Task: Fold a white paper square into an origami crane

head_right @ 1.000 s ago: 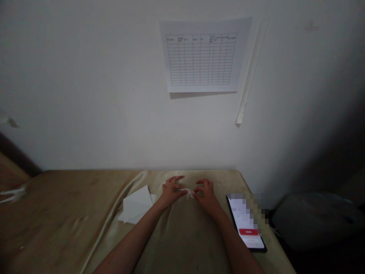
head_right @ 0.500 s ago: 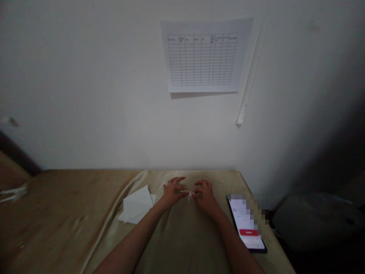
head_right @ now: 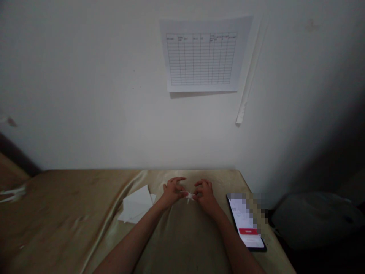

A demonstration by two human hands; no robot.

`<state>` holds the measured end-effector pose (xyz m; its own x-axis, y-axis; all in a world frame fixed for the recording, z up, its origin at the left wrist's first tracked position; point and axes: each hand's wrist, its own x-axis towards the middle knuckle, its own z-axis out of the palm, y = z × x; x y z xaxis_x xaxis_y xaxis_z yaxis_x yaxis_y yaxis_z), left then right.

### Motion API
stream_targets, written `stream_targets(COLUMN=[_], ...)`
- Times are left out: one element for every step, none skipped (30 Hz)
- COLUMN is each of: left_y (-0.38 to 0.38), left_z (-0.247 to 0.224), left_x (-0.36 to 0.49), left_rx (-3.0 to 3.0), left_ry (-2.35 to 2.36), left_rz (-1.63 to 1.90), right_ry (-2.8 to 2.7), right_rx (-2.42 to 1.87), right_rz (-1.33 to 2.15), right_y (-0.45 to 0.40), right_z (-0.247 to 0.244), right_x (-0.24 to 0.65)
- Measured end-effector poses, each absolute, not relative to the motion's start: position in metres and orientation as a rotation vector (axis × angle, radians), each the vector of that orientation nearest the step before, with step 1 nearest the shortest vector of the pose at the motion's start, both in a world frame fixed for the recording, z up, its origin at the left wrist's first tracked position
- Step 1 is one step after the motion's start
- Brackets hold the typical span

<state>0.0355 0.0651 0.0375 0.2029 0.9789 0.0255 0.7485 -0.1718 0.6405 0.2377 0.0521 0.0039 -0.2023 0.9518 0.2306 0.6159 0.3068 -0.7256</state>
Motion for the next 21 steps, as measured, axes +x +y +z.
stream_targets(left_y=[0.0653, 0.0654, 0.0654, 0.0652, 0.0649, 0.0645, 0.0641, 0.0636, 0.0632, 0.0629, 0.0627, 0.0626, 0.0627, 0.063, 0.0633, 0.0638, 0.0642, 0.0647, 0.0651, 0.0655, 0.0657], left_z=[0.0376, 0.0377, 0.038, 0.0383, 0.0386, 0.0389, 0.0391, 0.0391, 0.039, 0.0388, 0.0385, 0.038, 0.0376, 0.0371, 0.0366, 0.0362, 0.0359, 0.0356, 0.0354, 0.0352, 0.0351], left_x=[0.0361, 0.0369, 0.0377, 0.0384, 0.039, 0.0393, 0.0394, 0.0391, 0.0386, 0.038, 0.0374, 0.0369, 0.0366, 0.0366, 0.0368, 0.0372, 0.0377, 0.0382, 0.0386, 0.0388, 0.0389], left_rx=[1.976, 1.964, 1.949, 1.936, 1.925, 1.916, 1.906, 1.9, 1.9, 1.905, 1.914, 1.926, 1.939, 1.947, 1.945, 1.938, 1.929, 1.917, 1.907, 1.899, 1.898], left_ry=[1.611, 1.622, 1.632, 1.639, 1.642, 1.644, 1.645, 1.642, 1.637, 1.631, 1.621, 1.612, 1.605, 1.602, 1.606, 1.613, 1.623, 1.635, 1.641, 1.643, 1.639], left_rz=[0.619, 0.633, 0.648, 0.659, 0.667, 0.671, 0.675, 0.672, 0.664, 0.654, 0.643, 0.634, 0.63, 0.633, 0.645, 0.657, 0.669, 0.68, 0.687, 0.688, 0.684], right_ry=[-1.896, -1.876, -1.855, -1.84, -1.83, -1.828, -1.835, -1.846, -1.862, -1.881, -1.897, -1.909, -1.914, -1.913, -1.907, -1.896, -1.884, -1.872, -1.862, -1.855, -1.855], right_rx=[-1.398, -1.408, -1.421, -1.434, -1.448, -1.459, -1.463, -1.464, -1.463, -1.461, -1.462, -1.466, -1.473, -1.479, -1.484, -1.489, -1.492, -1.495, -1.498, -1.5, -1.501], right_rz=[0.647, 0.644, 0.638, 0.631, 0.626, 0.624, 0.625, 0.627, 0.63, 0.631, 0.629, 0.625, 0.619, 0.611, 0.603, 0.593, 0.583, 0.575, 0.569, 0.566, 0.567], right_y=[0.0527, 0.0532, 0.0536, 0.0539, 0.054, 0.0539, 0.0536, 0.0532, 0.0528, 0.0524, 0.0521, 0.052, 0.0521, 0.0524, 0.0528, 0.0534, 0.0539, 0.0544, 0.0548, 0.055, 0.0549], right_z=[0.0035, 0.0031, 0.0028, 0.0026, 0.0026, 0.0028, 0.0032, 0.0036, 0.0041, 0.0046, 0.005, 0.0053, 0.0055, 0.0055, 0.0054, 0.0051, 0.0048, 0.0046, 0.0045, 0.0046, 0.005], right_x=[0.2378, 0.2378, 0.2378, 0.2377, 0.2375, 0.2373, 0.2371, 0.2369, 0.2367, 0.2365, 0.2364, 0.2364, 0.2365, 0.2366, 0.2368, 0.237, 0.2372, 0.2373, 0.2374, 0.2375, 0.2376])
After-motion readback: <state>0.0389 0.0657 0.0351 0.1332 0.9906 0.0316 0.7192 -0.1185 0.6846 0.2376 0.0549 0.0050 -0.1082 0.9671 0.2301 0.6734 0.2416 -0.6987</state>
